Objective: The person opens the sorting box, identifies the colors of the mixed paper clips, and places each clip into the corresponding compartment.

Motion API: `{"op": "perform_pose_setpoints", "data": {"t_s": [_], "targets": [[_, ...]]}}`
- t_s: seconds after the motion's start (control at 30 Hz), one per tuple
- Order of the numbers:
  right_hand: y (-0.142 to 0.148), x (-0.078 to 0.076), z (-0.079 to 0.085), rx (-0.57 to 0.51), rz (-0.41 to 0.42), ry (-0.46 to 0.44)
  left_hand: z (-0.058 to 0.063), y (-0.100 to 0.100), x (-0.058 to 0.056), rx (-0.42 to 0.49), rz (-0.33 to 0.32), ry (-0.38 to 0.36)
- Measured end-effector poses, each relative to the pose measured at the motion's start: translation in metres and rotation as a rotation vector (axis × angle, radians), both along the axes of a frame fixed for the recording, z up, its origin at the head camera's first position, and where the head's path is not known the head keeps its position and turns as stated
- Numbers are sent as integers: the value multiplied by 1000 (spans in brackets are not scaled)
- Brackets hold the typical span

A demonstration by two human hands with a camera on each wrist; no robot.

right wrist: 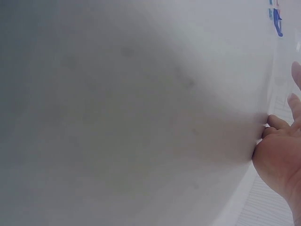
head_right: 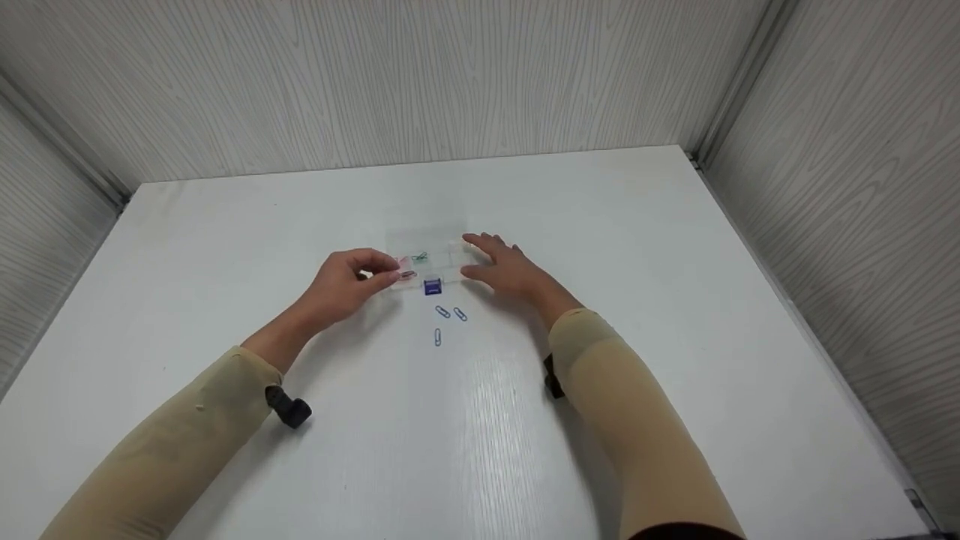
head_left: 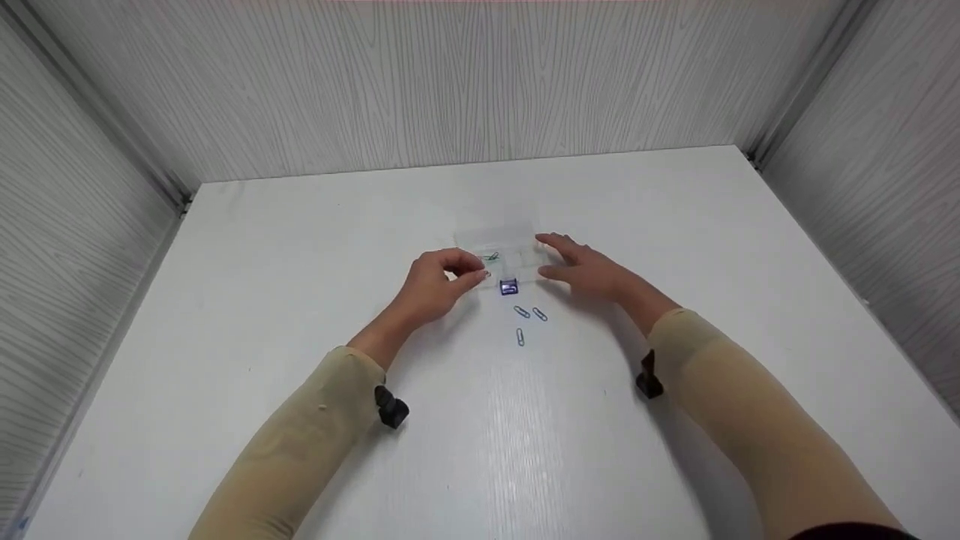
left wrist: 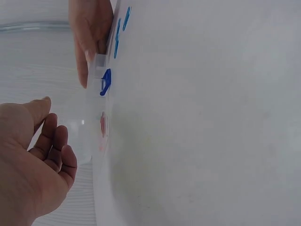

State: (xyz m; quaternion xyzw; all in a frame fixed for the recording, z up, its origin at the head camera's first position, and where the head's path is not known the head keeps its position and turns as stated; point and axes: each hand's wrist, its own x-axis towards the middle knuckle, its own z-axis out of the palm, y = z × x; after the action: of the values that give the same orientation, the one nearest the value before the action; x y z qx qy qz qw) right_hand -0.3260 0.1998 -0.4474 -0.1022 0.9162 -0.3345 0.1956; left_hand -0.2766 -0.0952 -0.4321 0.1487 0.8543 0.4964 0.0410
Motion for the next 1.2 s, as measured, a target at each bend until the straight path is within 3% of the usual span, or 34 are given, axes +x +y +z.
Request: {"op": "perform_pose_setpoints", "data": {"t_s": [0.2,0.6,0.93,1.2], "targets": [[0,-1,-1,15,-8,-6,-5,6,12,-15,-64,-22],[2,0,-1,-13,31,25,-18,19,24,-35,-172,-113],[5,-3,-1,-21,55,35,-25,33,30,-123,-256,-94],[6,-4,-1,-26,79,45,-29,36,31,-144,-269,-50]]}}
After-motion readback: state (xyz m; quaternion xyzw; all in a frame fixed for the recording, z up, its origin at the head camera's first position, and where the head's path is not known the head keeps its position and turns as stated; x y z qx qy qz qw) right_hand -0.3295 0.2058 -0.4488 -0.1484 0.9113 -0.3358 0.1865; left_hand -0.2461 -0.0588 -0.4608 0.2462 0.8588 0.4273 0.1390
